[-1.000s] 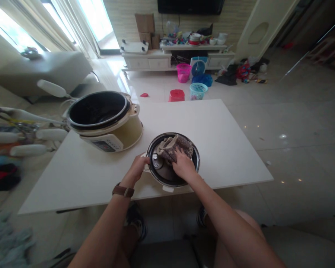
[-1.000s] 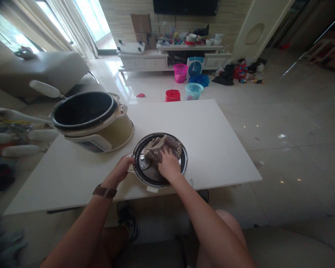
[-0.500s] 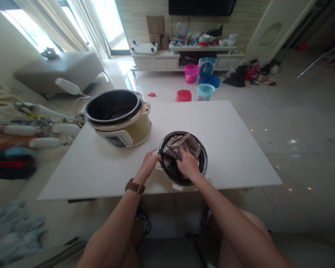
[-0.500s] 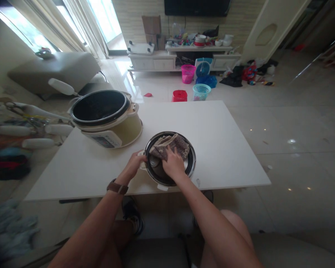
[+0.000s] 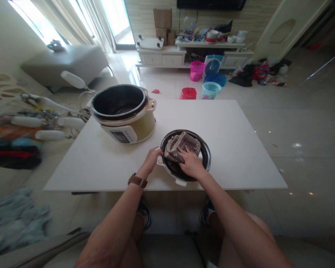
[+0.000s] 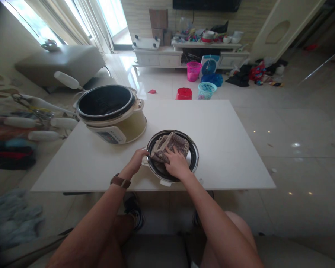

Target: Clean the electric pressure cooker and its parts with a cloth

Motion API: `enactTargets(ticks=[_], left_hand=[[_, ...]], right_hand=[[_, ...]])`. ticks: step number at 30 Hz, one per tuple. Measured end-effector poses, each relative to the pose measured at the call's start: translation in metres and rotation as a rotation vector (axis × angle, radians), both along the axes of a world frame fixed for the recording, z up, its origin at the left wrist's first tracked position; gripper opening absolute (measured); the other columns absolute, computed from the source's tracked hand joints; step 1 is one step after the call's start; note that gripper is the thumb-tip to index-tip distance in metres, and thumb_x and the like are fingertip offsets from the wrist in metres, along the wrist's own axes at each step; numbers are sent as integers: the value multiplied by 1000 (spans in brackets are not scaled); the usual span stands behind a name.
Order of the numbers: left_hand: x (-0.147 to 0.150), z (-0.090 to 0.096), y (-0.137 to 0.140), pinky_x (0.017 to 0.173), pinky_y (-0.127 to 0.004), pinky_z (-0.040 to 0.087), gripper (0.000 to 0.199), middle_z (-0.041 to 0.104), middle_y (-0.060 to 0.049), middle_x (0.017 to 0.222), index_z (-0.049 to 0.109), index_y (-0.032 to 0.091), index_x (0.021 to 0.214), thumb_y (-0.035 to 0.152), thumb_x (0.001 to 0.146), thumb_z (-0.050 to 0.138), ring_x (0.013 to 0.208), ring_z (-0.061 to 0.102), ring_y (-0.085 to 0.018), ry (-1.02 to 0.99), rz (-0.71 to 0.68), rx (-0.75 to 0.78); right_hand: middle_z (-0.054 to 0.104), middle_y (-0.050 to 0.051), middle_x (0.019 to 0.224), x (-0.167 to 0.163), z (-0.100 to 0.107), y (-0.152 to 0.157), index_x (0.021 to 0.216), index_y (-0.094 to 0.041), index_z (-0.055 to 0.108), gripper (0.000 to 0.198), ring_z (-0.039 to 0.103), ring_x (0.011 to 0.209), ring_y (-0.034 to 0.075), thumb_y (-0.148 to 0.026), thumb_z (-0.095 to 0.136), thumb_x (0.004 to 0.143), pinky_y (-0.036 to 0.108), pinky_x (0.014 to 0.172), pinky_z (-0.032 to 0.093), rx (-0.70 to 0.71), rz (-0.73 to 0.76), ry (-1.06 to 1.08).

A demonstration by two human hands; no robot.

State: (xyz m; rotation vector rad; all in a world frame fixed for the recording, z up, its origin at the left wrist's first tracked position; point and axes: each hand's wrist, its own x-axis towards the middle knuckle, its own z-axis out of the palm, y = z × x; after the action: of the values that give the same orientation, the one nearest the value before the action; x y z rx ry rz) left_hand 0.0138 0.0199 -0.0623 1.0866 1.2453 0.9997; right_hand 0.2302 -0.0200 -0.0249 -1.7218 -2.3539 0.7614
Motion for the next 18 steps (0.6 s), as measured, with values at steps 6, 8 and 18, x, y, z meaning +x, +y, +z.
enactTargets(ticks=[6,8,18], left_hand=[[3,2,0,78,-32,43,19,62,-1,76,60,21,66,40,68,65,82,52,-21,69,73,-13],[4,9,-2,79,-31,42,18,63,-1,76,61,21,67,38,67,65,83,52,-21,85,64,1],[3,27,-8,75,-30,38,19,63,-1,76,67,18,73,35,65,63,81,51,-20,155,-19,9]], right_hand=[[38,-1,176,6,10,-7,156,-29,59,57,31,164,38,-28,59,99,57,130,35,-1,86,-25],[37,0,176,4,11,-10,158,-30,56,58,31,163,40,-33,59,100,59,128,37,19,82,-30],[35,19,175,2,5,-1,167,-23,42,77,35,162,41,-20,62,93,55,125,41,31,-205,-135]])
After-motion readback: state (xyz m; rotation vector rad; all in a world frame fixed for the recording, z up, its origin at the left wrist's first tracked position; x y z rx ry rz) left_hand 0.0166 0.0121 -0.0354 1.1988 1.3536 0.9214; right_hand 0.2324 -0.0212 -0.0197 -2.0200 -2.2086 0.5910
